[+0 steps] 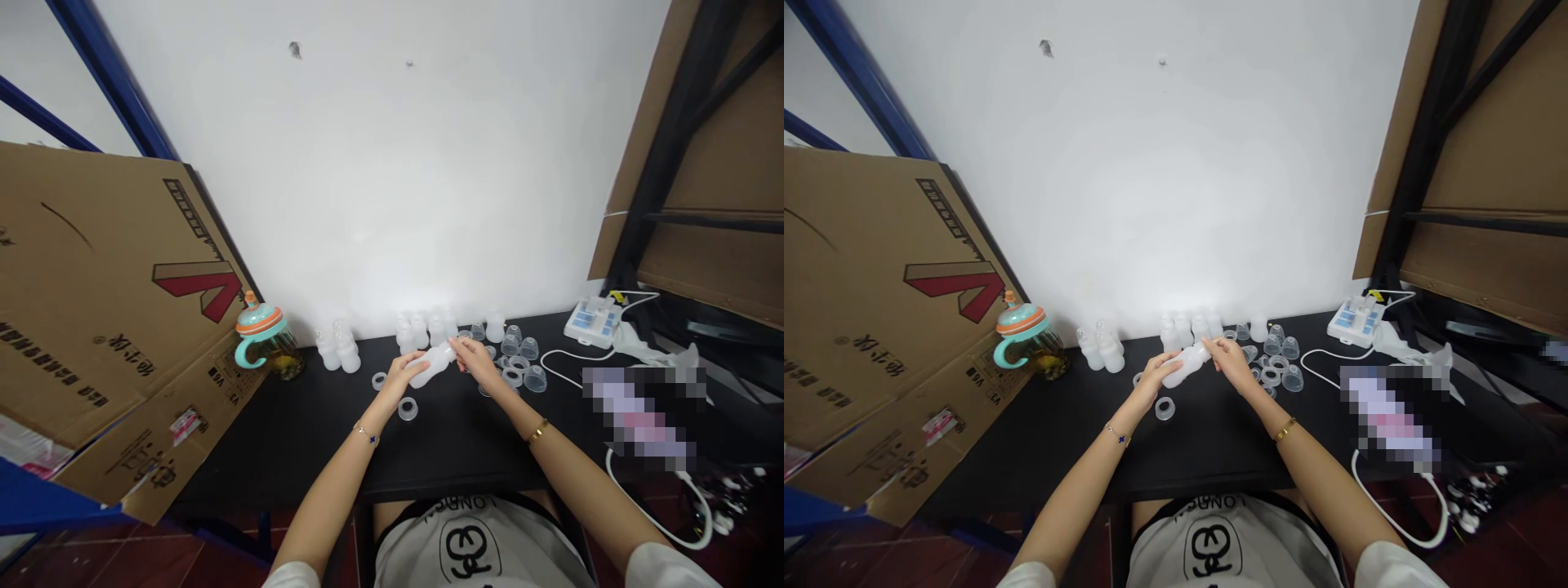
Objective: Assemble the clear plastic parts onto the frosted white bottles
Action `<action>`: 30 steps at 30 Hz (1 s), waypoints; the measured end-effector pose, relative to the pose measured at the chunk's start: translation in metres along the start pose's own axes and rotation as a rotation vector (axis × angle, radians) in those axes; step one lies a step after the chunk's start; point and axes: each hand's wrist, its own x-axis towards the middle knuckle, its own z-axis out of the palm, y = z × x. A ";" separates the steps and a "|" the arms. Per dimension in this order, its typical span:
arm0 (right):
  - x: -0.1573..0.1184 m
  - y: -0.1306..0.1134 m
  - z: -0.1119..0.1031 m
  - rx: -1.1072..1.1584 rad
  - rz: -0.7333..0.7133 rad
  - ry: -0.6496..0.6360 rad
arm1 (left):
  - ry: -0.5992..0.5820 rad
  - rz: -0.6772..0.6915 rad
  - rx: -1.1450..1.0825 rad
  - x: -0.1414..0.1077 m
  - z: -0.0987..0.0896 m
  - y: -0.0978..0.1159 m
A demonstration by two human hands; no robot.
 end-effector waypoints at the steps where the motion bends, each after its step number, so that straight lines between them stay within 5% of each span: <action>1: -0.001 -0.001 0.000 -0.035 -0.018 -0.005 | -0.033 -0.027 -0.019 0.000 0.000 0.000; 15: -0.005 -0.007 -0.002 -0.175 -0.048 0.054 | -0.199 -0.119 -0.042 -0.004 0.002 0.005; 30: -0.002 -0.003 -0.003 -0.231 -0.068 0.046 | -0.198 -0.050 0.050 -0.009 0.006 0.009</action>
